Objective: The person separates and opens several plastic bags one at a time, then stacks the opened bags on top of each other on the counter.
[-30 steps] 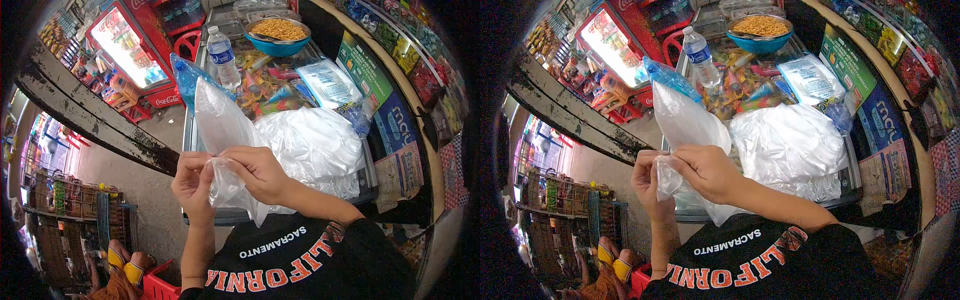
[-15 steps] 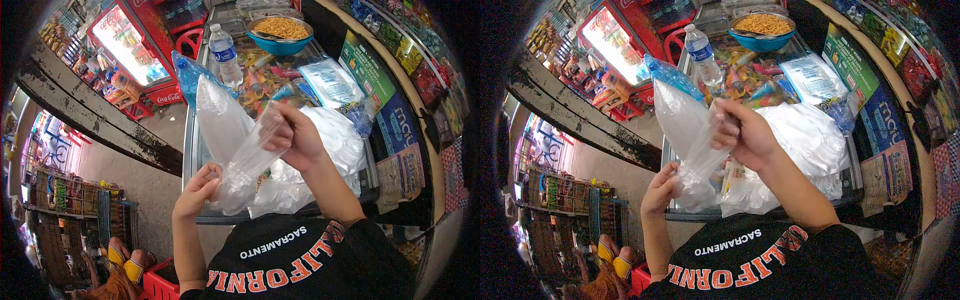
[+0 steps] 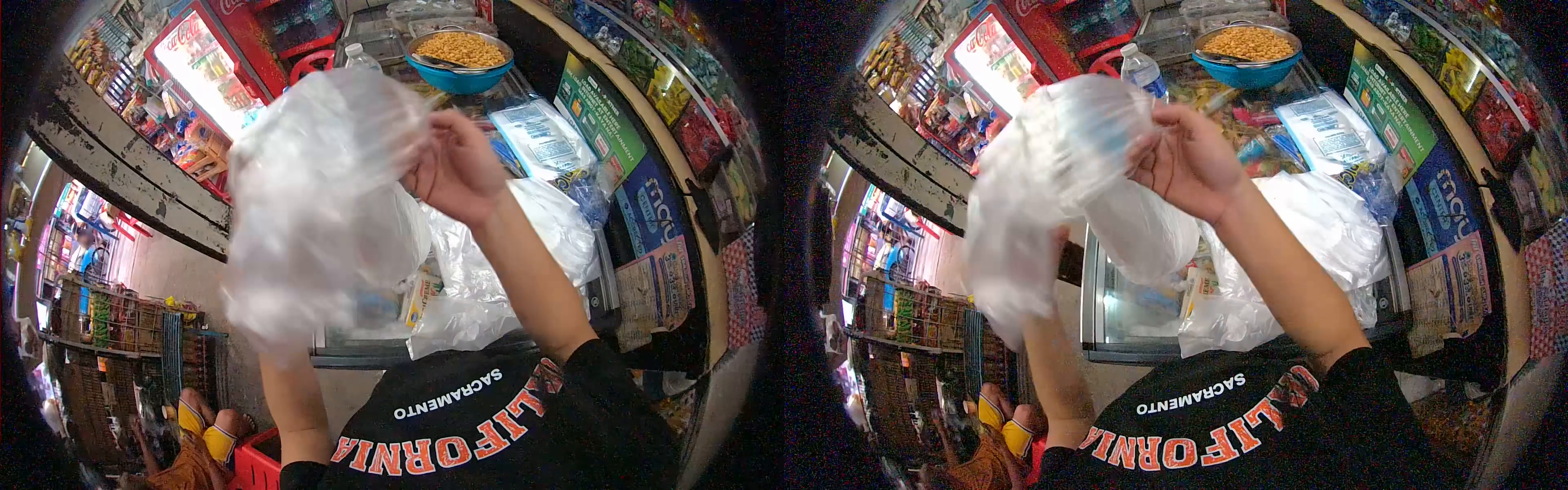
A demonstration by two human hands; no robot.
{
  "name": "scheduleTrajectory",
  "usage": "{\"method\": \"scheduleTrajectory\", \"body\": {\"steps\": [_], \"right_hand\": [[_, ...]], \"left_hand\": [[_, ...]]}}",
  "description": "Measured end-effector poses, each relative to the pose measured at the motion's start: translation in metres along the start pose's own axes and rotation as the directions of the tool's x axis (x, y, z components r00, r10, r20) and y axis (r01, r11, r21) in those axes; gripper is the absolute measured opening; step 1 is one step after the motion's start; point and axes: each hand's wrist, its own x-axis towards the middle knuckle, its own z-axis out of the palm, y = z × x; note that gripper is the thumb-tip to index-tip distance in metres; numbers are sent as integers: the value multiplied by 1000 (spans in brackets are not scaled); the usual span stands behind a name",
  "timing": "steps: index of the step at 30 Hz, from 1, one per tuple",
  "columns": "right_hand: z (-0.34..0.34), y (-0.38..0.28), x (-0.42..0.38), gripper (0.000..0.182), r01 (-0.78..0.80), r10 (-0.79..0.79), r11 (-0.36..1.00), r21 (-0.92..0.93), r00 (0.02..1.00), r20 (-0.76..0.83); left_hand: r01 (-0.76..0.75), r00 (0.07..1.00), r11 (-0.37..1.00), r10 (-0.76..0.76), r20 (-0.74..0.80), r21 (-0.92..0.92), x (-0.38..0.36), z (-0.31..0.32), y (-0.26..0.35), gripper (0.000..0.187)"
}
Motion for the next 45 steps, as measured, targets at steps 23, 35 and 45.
{"method": "scheduleTrajectory", "body": {"steps": [23,35,45], "right_hand": [[-97,52,-41,18,-402,-279,522,-752,753,-596],[-111,40,-35,27,-505,-88,619,-602,717,-692],[-23,78,-81,41,-181,120,983,-13,701,-703]], "left_hand": [[523,770,835,-376,-514,172,7,-86,-67,36],[452,850,891,-442,-285,-34,11,-114,-83,37],[492,836,865,-437,-332,101,-63,-17,-62,42]]}}
